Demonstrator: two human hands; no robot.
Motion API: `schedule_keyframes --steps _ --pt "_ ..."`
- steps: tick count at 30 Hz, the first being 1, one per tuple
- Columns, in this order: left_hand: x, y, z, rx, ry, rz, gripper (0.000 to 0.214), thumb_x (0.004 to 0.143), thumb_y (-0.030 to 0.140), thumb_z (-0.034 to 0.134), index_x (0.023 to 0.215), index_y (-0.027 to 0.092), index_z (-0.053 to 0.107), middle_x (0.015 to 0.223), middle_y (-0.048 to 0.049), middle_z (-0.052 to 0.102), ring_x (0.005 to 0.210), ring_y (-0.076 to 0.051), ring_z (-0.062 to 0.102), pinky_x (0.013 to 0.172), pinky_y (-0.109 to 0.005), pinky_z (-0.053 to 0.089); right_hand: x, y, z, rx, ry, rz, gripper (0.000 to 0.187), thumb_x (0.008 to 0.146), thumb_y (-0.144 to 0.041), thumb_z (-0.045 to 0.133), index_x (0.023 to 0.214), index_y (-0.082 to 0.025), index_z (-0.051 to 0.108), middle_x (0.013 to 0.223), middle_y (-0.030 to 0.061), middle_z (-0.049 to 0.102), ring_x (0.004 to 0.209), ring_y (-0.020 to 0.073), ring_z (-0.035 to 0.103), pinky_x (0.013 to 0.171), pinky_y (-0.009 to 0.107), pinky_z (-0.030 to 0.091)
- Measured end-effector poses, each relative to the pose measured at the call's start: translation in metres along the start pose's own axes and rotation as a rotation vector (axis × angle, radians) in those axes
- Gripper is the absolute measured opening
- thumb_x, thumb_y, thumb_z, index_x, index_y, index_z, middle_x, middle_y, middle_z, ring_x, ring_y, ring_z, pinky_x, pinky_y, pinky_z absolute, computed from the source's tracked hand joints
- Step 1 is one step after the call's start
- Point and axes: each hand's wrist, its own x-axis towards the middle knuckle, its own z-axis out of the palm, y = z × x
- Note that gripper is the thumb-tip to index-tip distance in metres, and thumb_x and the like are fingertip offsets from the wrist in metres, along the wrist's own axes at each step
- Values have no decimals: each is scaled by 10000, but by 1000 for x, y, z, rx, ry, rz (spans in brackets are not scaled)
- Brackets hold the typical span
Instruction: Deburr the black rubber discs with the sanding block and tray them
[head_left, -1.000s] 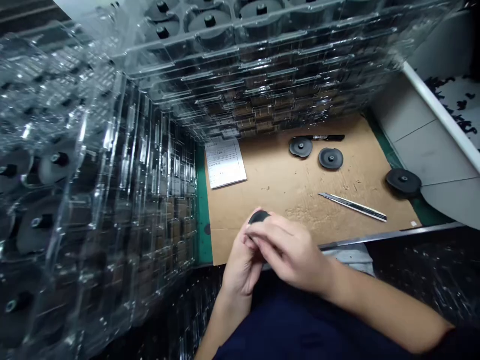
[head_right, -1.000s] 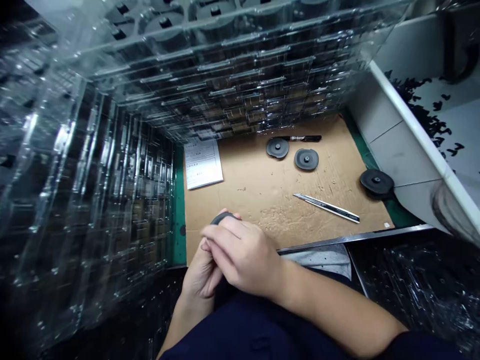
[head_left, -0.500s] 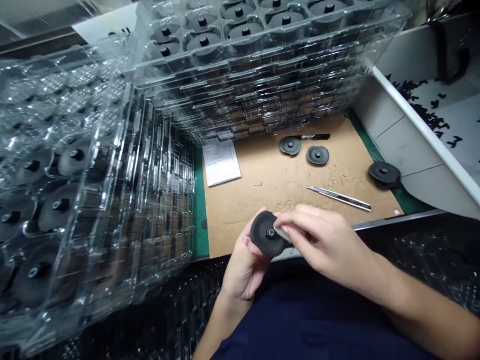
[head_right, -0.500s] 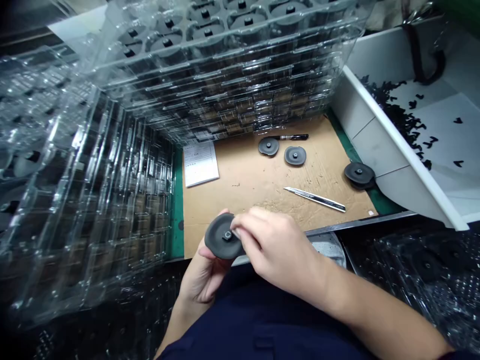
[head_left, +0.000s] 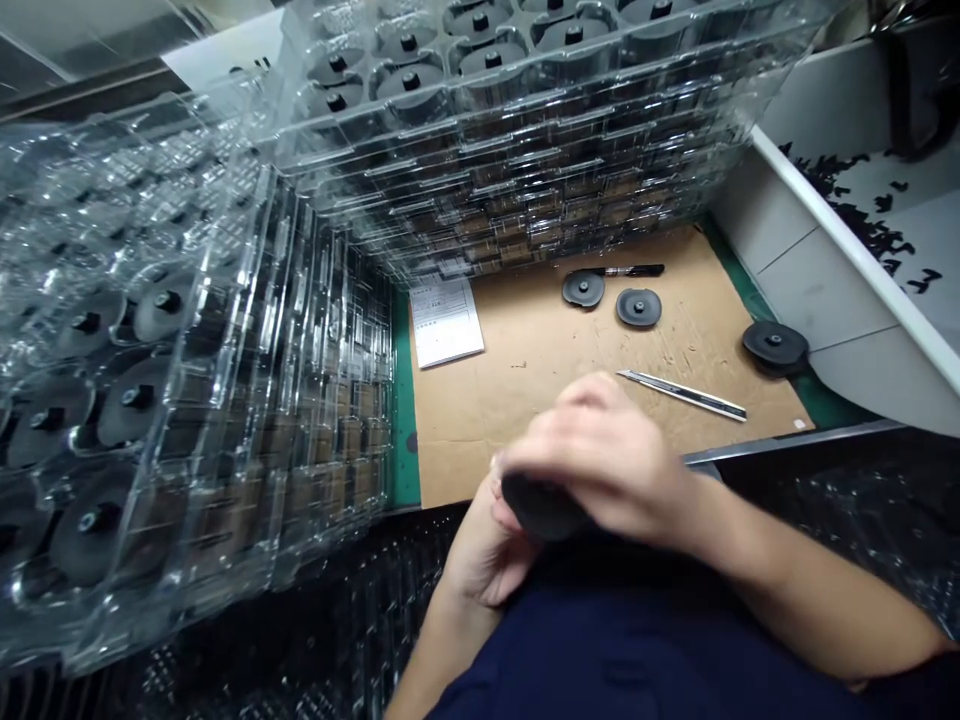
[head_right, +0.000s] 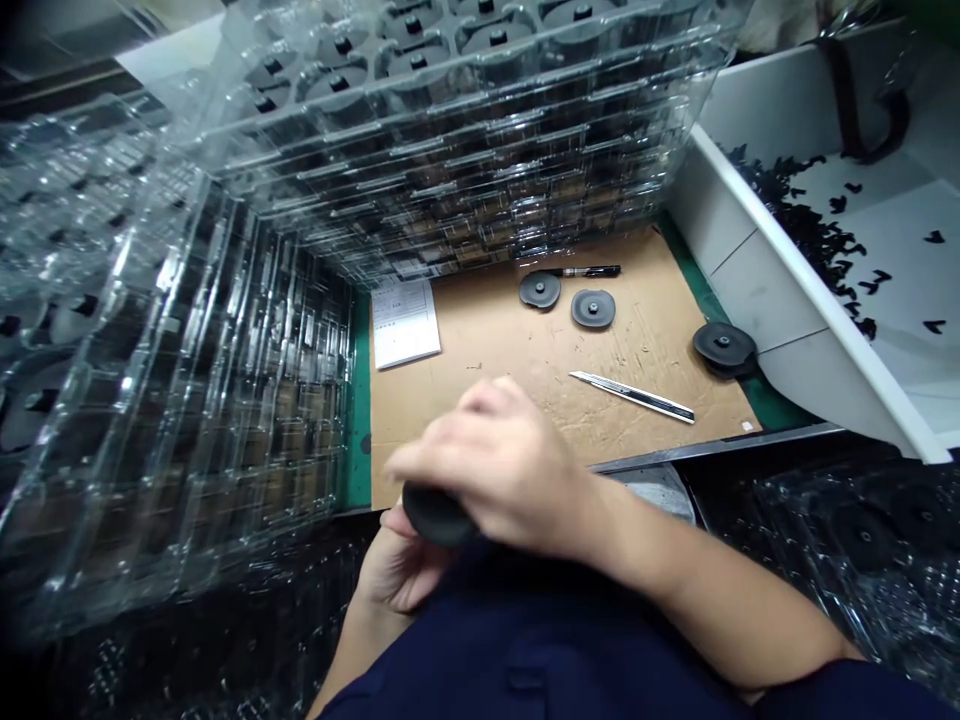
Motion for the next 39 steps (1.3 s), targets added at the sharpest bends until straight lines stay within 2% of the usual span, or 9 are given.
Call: schedule_keyframes --steps 5,9,12,15,19,23,26,30,39 --pt "-4 7 -5 -181 -235 -135 602 579 428 778 1137 276 613 1199 -66 630 1030 -294 630 850 -356 538 -19 59 3 46 18 475 221 872 -235 525 1079 -219 604 976 41 614 767 140 575 657 265 466" --pt "-5 9 -9 -228 -266 -131 600 580 414 772 1143 283 611 1227 -67 616 1013 -273 642 831 -323 545 -54 87 27 -8 -60 580 167 860 -241 523 953 -183 648 974 67 583 880 180 579 783 333 481" --pt "-4 8 -11 -237 -267 -135 615 571 411 776 1148 280 607 1237 -71 610 1025 -276 635 817 -314 552 -72 86 42 -11 -96 598 272 808 -270 595 1068 -196 624 1166 99 515 1055 238 533 904 409 446" --pt "-5 7 -12 -238 -267 -134 627 584 424 765 1167 272 594 1255 -79 597 1053 -283 620 804 -302 557 -78 79 48 -28 -76 636 409 780 -263 610 1181 -197 568 1274 133 416 1111 283 499 920 463 437" --pt "-5 8 -13 -229 -259 -139 631 614 455 734 1193 257 575 1282 -94 574 1096 -299 591 835 -322 545 -77 71 50 -30 26 717 294 871 -264 465 1119 -178 597 1081 125 512 965 251 566 833 431 481" --pt "-5 7 -12 -210 -183 -108 607 689 464 682 1234 238 538 1319 -116 536 1135 -310 562 899 -357 509 -82 61 49 80 62 768 332 875 -331 497 1184 -219 548 926 53 623 725 172 592 674 315 511" --pt "-6 6 -11 -205 -137 -95 598 710 442 682 1247 235 519 1310 -113 542 1144 -306 554 910 -362 498 -86 56 47 168 69 800 292 871 -323 506 1135 -223 579 977 46 658 766 168 613 680 287 512" --pt "-9 9 -9 -216 -188 -110 544 694 390 718 1190 238 554 1257 -95 582 1087 -297 592 841 -340 532 -85 52 42 235 78 823 254 864 -329 516 1079 -233 612 1063 32 656 878 176 620 751 284 503" --pt "-18 14 -3 -173 -245 -111 562 666 302 760 1192 269 564 1227 -77 611 1077 -297 601 825 -347 540 -84 47 49 275 25 825 279 812 -306 557 1062 -214 640 1022 44 671 784 179 606 675 288 474"
